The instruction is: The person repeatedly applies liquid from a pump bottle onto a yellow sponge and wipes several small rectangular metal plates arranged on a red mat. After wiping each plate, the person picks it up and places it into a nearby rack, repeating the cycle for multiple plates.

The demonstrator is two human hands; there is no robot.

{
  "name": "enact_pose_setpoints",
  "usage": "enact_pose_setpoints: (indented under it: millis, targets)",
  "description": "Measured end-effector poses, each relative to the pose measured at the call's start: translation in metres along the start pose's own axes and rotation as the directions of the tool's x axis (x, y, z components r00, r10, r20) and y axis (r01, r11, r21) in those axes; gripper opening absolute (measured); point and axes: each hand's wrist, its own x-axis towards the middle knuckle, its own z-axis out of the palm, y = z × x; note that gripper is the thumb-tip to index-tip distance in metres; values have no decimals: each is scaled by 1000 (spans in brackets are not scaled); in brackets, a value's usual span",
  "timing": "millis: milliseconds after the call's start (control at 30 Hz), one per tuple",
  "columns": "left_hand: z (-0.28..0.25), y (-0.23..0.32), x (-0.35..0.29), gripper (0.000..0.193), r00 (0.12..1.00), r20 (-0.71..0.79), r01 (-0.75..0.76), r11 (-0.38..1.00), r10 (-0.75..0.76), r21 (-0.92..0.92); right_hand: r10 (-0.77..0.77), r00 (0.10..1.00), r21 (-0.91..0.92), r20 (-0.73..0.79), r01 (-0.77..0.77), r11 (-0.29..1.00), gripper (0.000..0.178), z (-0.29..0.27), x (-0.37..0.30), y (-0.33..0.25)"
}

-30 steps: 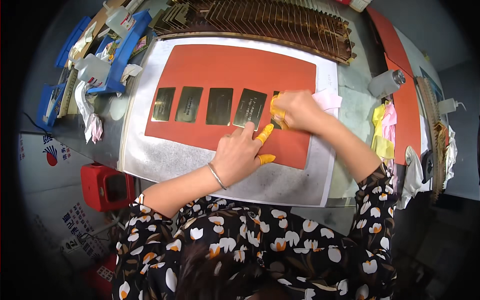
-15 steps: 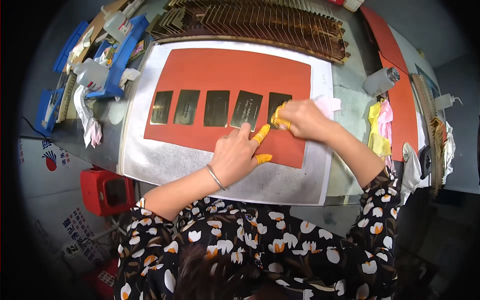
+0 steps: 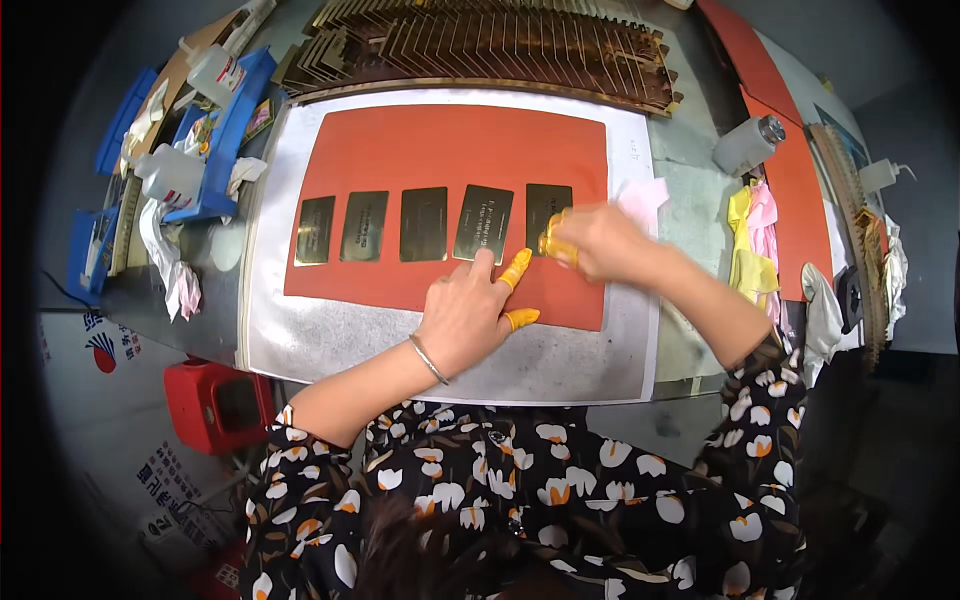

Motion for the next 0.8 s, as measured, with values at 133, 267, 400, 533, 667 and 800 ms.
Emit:
enact_pose_setpoints:
  millis: [133,267,400,533,667,800]
  targets:
    - [1,0,0,58,1000,11,-17,1000,17,4,6,999,45,-39,-4,999,8,-6,-22,-20]
    - [3,-2,1,58,999,12,-38,999,37,9,91,988,-61,-126,-99,993,7,1,-9,-9]
    - [-3,3,2,59,1000,12,-13,1000,13,-12,209,961,-132,-180,-234,963,6,-4,30,20]
    - [-4,-2,2,60,997,18,-74,996,75,-53,125,986,-129,-113,-139,982,7,5,31,7]
    - [-16,-30,-4,67,989,-126,-102,965,73,-240,-30,994,29,107,27,999,13,0,-36,-56]
    - [-30,-59,36,101,970,-185,-188,969,158,-160,368,907,284,-203,-305,909,9,-10,-80,-73]
